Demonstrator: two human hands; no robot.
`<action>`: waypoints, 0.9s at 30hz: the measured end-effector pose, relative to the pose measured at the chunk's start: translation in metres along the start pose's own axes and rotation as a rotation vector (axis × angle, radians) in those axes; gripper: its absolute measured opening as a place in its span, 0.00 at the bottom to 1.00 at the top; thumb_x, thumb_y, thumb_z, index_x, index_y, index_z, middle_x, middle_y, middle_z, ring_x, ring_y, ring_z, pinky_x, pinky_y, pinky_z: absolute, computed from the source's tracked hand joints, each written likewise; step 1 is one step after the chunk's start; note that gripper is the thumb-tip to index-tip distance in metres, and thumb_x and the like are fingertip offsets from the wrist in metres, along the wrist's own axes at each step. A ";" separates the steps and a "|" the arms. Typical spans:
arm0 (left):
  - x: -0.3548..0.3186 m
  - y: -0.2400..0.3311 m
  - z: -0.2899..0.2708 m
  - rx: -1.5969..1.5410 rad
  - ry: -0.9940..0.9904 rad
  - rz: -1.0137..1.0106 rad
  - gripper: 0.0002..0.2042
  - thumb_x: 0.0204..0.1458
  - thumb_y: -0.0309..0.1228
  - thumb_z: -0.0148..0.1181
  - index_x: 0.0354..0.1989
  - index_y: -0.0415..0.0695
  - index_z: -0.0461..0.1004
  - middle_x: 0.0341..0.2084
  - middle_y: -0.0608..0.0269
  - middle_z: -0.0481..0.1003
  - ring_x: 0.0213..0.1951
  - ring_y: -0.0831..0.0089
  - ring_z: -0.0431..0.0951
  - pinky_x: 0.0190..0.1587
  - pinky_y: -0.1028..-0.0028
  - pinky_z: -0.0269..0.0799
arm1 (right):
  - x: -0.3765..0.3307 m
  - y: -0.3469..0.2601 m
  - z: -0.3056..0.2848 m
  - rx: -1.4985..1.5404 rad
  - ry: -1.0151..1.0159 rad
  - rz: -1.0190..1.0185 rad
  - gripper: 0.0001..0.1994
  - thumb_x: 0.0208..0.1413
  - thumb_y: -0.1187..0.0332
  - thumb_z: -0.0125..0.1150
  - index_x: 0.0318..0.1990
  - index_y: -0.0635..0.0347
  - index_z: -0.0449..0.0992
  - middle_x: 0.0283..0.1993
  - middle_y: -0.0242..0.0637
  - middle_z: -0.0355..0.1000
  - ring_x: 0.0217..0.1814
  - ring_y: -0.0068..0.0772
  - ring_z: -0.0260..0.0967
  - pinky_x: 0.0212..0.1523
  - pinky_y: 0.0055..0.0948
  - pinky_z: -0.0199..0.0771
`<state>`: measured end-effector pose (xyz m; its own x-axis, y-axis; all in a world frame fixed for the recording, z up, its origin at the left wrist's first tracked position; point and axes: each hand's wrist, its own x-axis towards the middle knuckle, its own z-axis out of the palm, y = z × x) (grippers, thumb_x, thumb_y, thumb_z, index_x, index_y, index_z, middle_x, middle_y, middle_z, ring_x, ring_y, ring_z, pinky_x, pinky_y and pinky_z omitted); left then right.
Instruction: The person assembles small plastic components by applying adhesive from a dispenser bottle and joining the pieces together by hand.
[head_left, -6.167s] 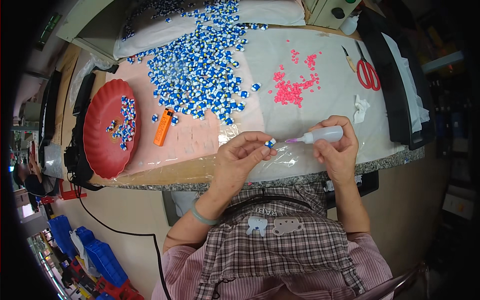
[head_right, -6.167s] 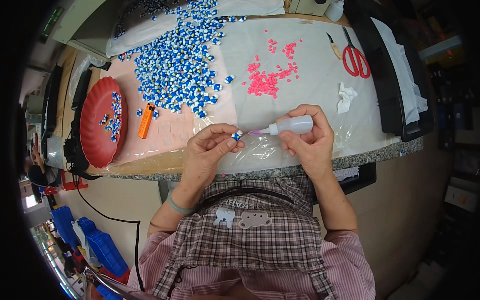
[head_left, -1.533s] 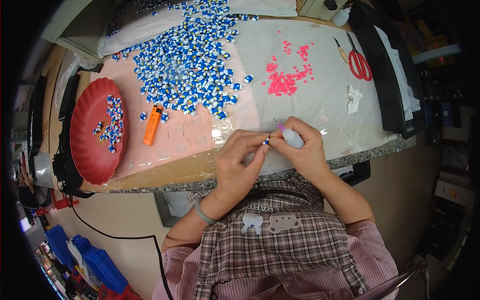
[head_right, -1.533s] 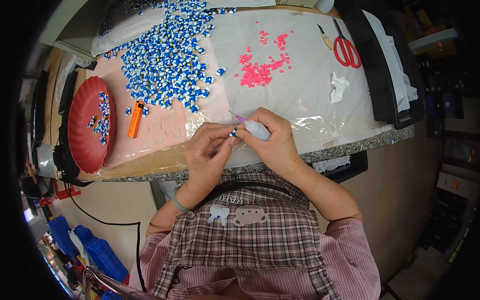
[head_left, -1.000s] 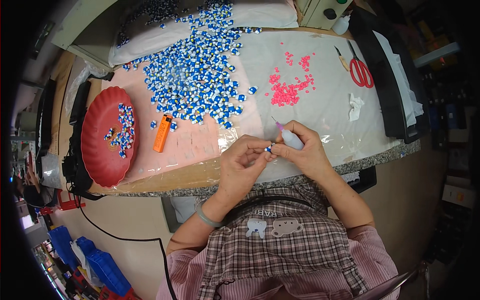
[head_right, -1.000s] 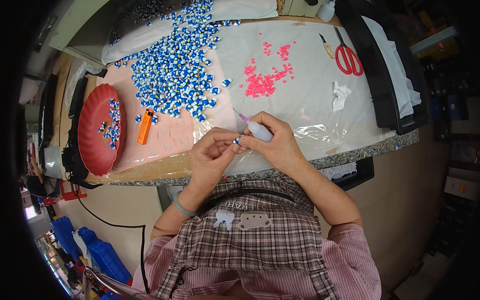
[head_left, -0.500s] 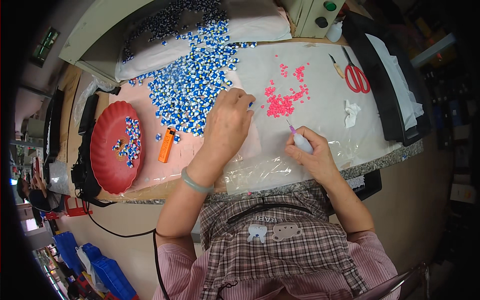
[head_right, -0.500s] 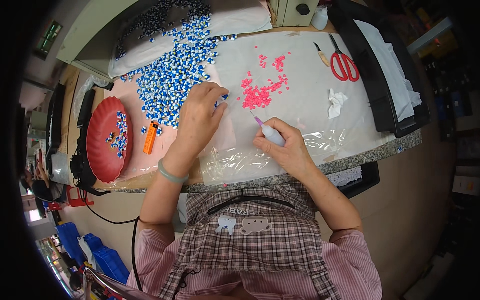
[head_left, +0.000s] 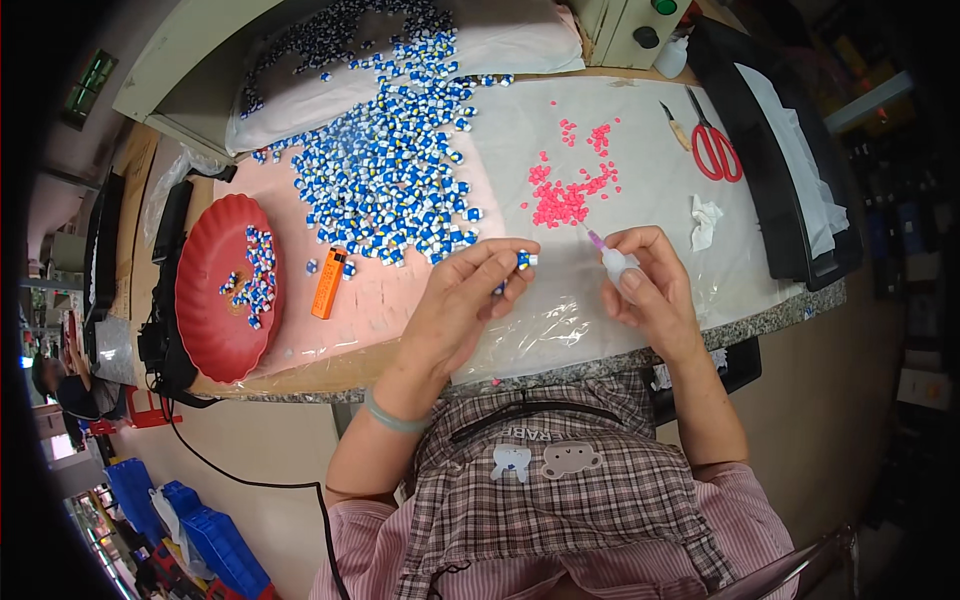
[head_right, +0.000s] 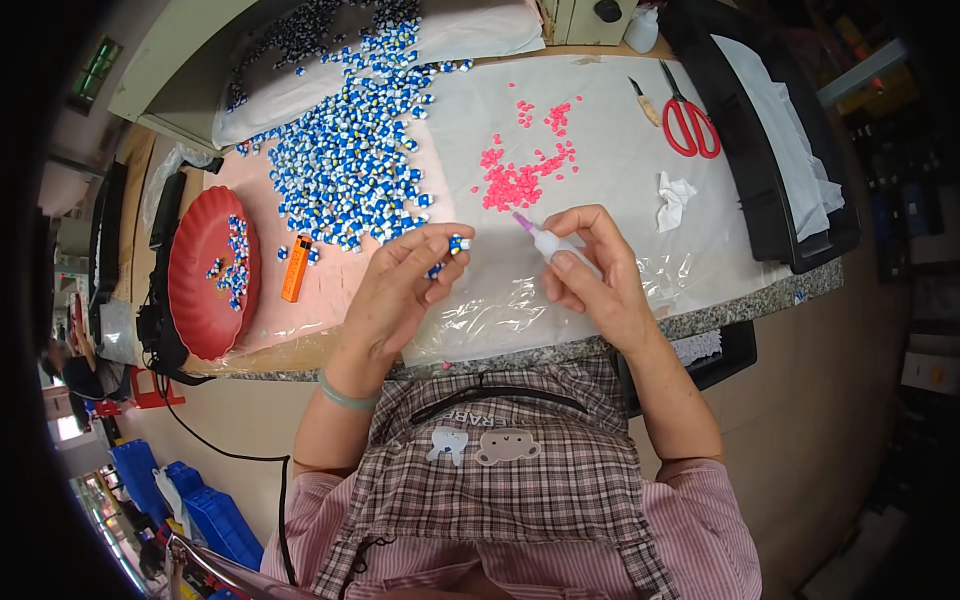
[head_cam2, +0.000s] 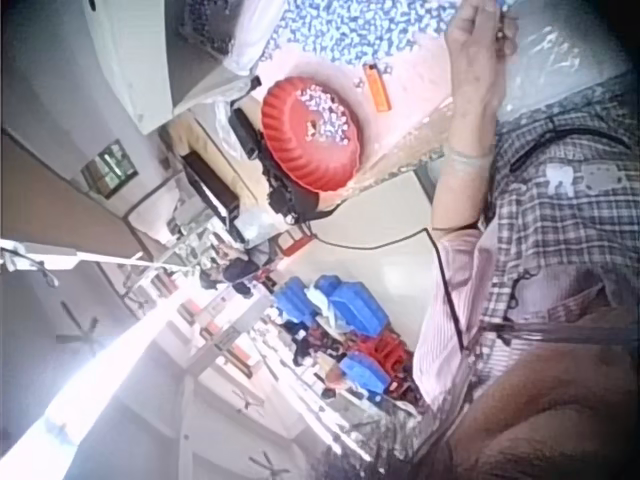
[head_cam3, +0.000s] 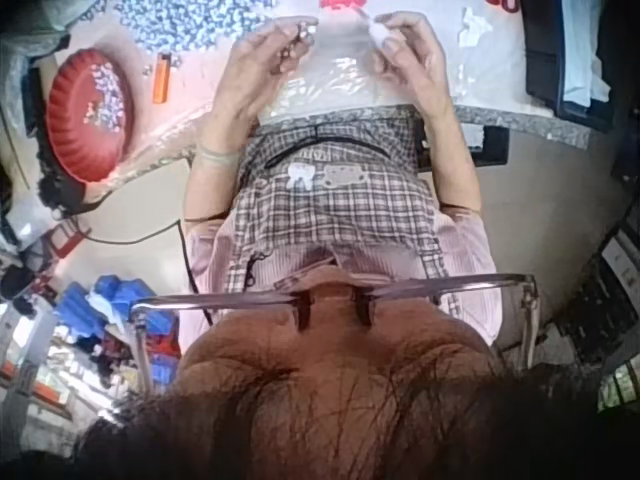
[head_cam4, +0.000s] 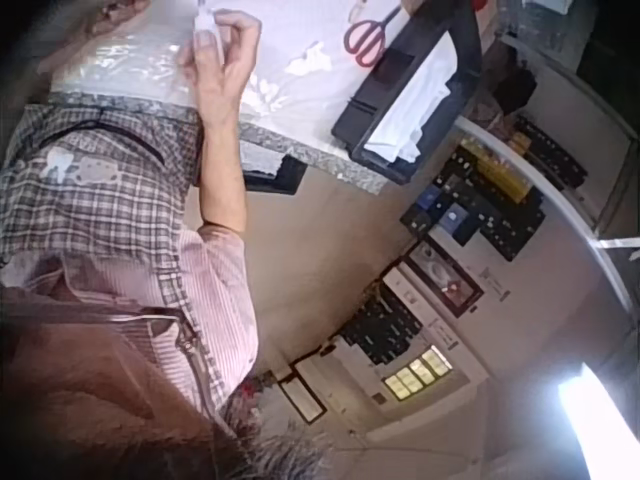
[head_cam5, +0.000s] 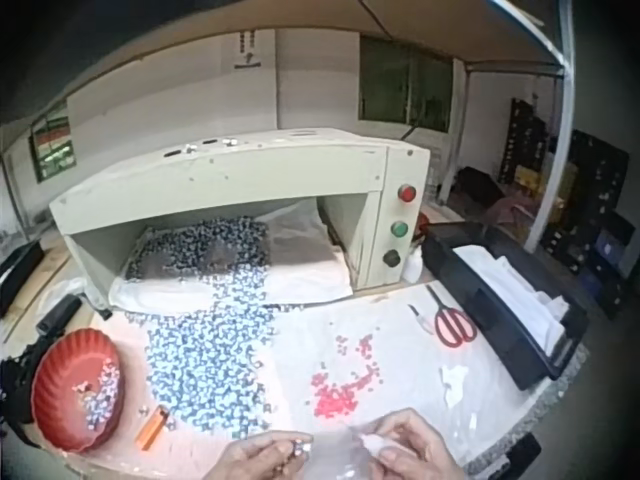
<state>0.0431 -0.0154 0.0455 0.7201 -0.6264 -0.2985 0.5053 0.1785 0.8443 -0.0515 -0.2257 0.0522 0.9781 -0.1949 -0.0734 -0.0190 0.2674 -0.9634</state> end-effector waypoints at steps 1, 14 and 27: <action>-0.005 -0.005 0.003 -0.137 -0.010 -0.029 0.14 0.62 0.34 0.54 0.49 0.36 0.74 0.30 0.64 0.73 0.27 0.84 0.64 0.25 0.85 0.56 | 0.000 0.000 0.000 -0.004 -0.004 0.006 0.08 0.57 0.72 0.53 0.44 0.61 0.66 0.41 0.37 0.67 0.25 0.19 0.64 0.19 0.15 0.55; -0.027 -0.041 0.011 0.219 0.096 0.110 0.13 0.58 0.22 0.57 0.51 0.36 0.73 0.32 0.64 0.78 0.31 0.85 0.72 0.32 0.86 0.65 | -0.015 -0.002 0.011 -0.262 0.129 -0.265 0.15 0.56 0.74 0.63 0.49 0.65 0.69 0.37 0.41 0.75 0.24 0.19 0.68 0.19 0.16 0.64; -0.025 -0.051 0.014 0.329 0.169 0.222 0.11 0.51 0.20 0.63 0.44 0.39 0.77 0.26 0.71 0.72 0.29 0.85 0.72 0.33 0.82 0.68 | -0.023 0.002 0.016 -0.740 0.146 -0.536 0.21 0.52 0.68 0.68 0.51 0.68 0.72 0.34 0.45 0.75 0.34 0.32 0.77 0.32 0.24 0.74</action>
<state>-0.0071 -0.0189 0.0163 0.8756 -0.4624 -0.1393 0.1706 0.0263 0.9850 -0.0707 -0.2060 0.0564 0.8594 -0.2488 0.4467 0.2522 -0.5538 -0.7935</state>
